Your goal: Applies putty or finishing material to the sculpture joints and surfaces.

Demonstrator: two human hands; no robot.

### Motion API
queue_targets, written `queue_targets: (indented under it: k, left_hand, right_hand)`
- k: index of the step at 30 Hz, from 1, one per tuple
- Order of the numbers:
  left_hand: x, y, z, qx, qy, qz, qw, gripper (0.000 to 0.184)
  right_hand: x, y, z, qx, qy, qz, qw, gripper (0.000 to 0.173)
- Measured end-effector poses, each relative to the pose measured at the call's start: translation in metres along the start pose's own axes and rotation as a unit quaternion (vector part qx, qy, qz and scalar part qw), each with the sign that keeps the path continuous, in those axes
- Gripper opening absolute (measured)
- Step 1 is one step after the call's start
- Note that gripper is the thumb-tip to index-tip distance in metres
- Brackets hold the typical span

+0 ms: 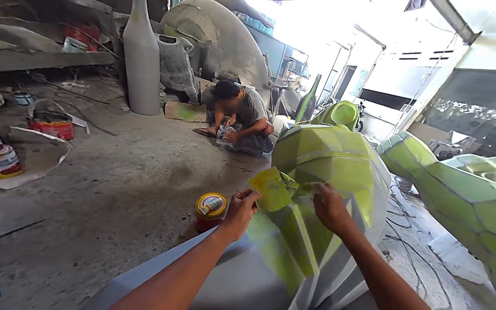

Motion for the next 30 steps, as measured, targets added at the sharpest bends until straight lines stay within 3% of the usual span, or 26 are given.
queue_targets:
  k: [2, 5, 7, 11, 14, 19, 23, 27, 30]
  left_hand:
    - [0.001, -0.004, 0.01, 0.072, -0.069, -0.017, 0.995, 0.016]
    - [0.001, -0.017, 0.017, 0.264, -0.118, -0.057, 0.956, 0.016]
    - [0.0, -0.019, 0.016, 0.364, -0.118, -0.085, 0.92, 0.018]
    - [-0.004, -0.018, 0.017, 0.466, -0.111, -0.108, 0.871, 0.021]
    - [-0.003, -0.012, 0.018, 0.5, -0.093, -0.106, 0.854, 0.024]
    - [0.0, -0.007, 0.02, 0.513, -0.075, -0.103, 0.849, 0.024]
    - [0.001, -0.006, 0.022, 0.508, -0.077, -0.098, 0.853, 0.023]
    - [0.002, -0.003, 0.02, 0.509, -0.066, -0.096, 0.853, 0.022]
    - [0.003, -0.002, 0.022, 0.512, -0.059, -0.094, 0.852, 0.021]
  right_hand:
    - [-0.001, -0.012, 0.039, -0.004, -0.036, -0.048, 0.998, 0.036]
    - [0.004, -0.027, 0.078, -0.008, -0.056, -0.035, 0.998, 0.014]
    - [0.001, -0.03, 0.077, -0.04, -0.029, 0.038, 0.998, 0.01]
    - [-0.018, -0.034, 0.028, -0.195, 0.105, 0.125, 0.967, 0.026]
    - [-0.041, -0.048, -0.011, -0.315, 0.196, 0.144, 0.917, 0.036]
    - [-0.066, -0.049, -0.023, -0.416, 0.23, 0.191, 0.859, 0.031]
    - [-0.055, -0.041, -0.014, -0.375, 0.253, 0.212, 0.866, 0.021]
    - [-0.032, -0.034, -0.019, -0.325, 0.199, 0.209, 0.901, 0.038]
    - [-0.021, -0.042, -0.041, -0.346, 0.201, 0.197, 0.895, 0.035]
Point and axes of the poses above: each hand's wrist, its own x-axis towards the middle knuckle, its own z-axis out of the back of the hand, y = z × x, the point moved 8 cm from there along x, towards the middle knuckle
